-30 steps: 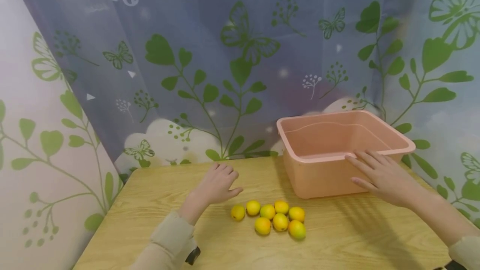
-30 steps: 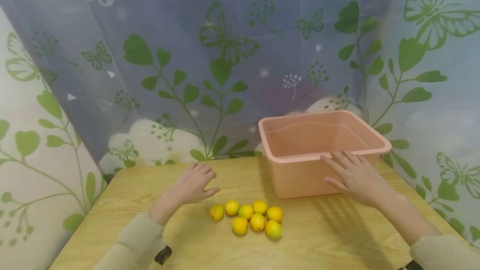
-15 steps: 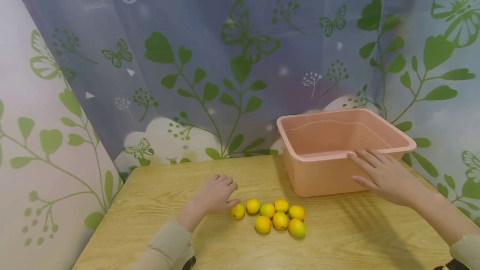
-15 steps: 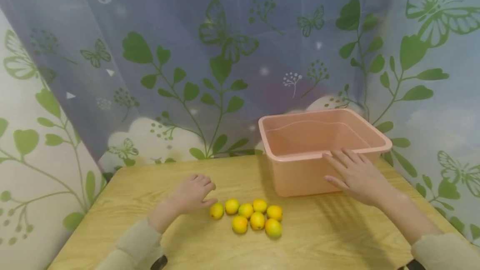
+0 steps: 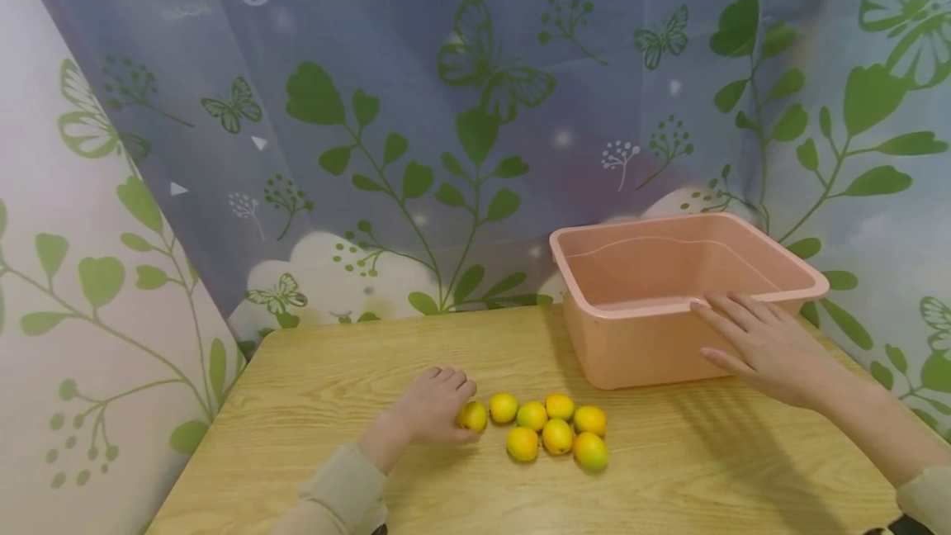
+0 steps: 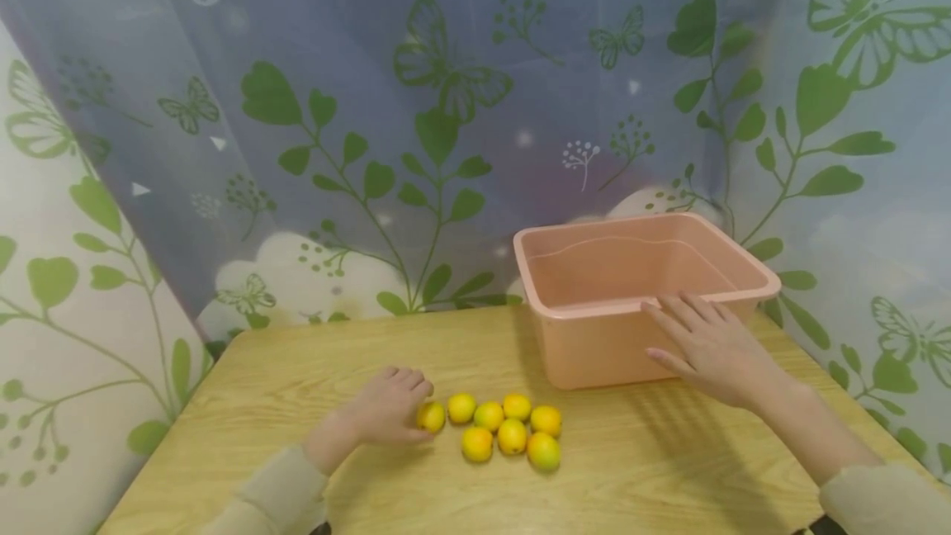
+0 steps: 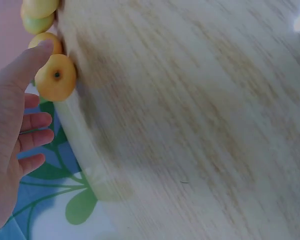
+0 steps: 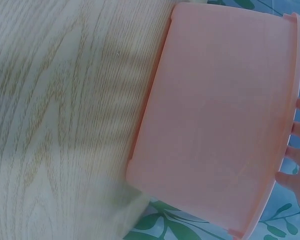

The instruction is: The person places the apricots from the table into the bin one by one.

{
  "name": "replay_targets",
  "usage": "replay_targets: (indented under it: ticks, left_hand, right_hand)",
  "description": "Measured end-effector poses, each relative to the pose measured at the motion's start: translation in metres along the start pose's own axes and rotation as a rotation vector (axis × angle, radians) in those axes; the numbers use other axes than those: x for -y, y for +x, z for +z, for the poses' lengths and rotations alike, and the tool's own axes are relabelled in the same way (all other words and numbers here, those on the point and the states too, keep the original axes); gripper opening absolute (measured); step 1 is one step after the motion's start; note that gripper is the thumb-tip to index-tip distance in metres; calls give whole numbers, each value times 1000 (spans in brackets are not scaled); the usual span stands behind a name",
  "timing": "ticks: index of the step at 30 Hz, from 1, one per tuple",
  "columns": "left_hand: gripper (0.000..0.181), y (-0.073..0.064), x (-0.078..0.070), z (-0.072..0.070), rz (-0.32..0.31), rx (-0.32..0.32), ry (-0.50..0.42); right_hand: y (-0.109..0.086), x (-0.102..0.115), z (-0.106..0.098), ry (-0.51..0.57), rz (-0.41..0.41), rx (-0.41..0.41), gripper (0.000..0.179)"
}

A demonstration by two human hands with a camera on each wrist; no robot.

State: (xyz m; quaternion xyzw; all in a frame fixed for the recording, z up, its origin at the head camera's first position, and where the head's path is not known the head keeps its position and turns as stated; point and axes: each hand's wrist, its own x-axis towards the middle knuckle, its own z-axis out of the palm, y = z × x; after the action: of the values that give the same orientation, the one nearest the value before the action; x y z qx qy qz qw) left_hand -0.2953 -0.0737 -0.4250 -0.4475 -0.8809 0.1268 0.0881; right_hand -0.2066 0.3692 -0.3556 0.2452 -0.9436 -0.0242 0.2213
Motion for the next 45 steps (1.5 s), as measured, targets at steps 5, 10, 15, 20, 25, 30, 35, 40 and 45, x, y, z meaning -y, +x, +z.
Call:
replay_targets:
  ticks: [5, 10, 15, 20, 25, 30, 35, 40, 45]
  left_hand:
    - [53, 0, -3, 6, -8, 34, -10]
    - [47, 0, -5, 8, -17, 46, -41]
    - [43, 0, -5, 9, -12, 34, -49]
    - [41, 0, -4, 9, -15, 11, -46]
    - [38, 1, -4, 7, -19, -22, -48]
    - [36, 2, -4, 2, -17, -50, -45]
    - [36, 6, -3, -6, -14, -79, -46]
    - [36, 11, -3, -14, -3, -129, -57]
    - [35, 15, -3, -24, 21, -172, -40]
  right_hand:
    - [0, 0, 0, -6, -11, -12, 62]
    - [0, 1, 1, -7, -19, -21, 62]
    - [0, 1, 2, -6, -27, -38, 63]
    - [0, -1, 2, -9, -28, -39, 63]
    - [-1, 0, 1, -8, -21, -33, 62]
    - [-1, 1, 0, 0, -9, -13, 62]
    - [-2, 1, -1, 3, -3, -6, 63]
    - [-1, 1, 0, -5, -9, -21, 62]
    - [1, 1, -1, -20, -21, -36, 61]
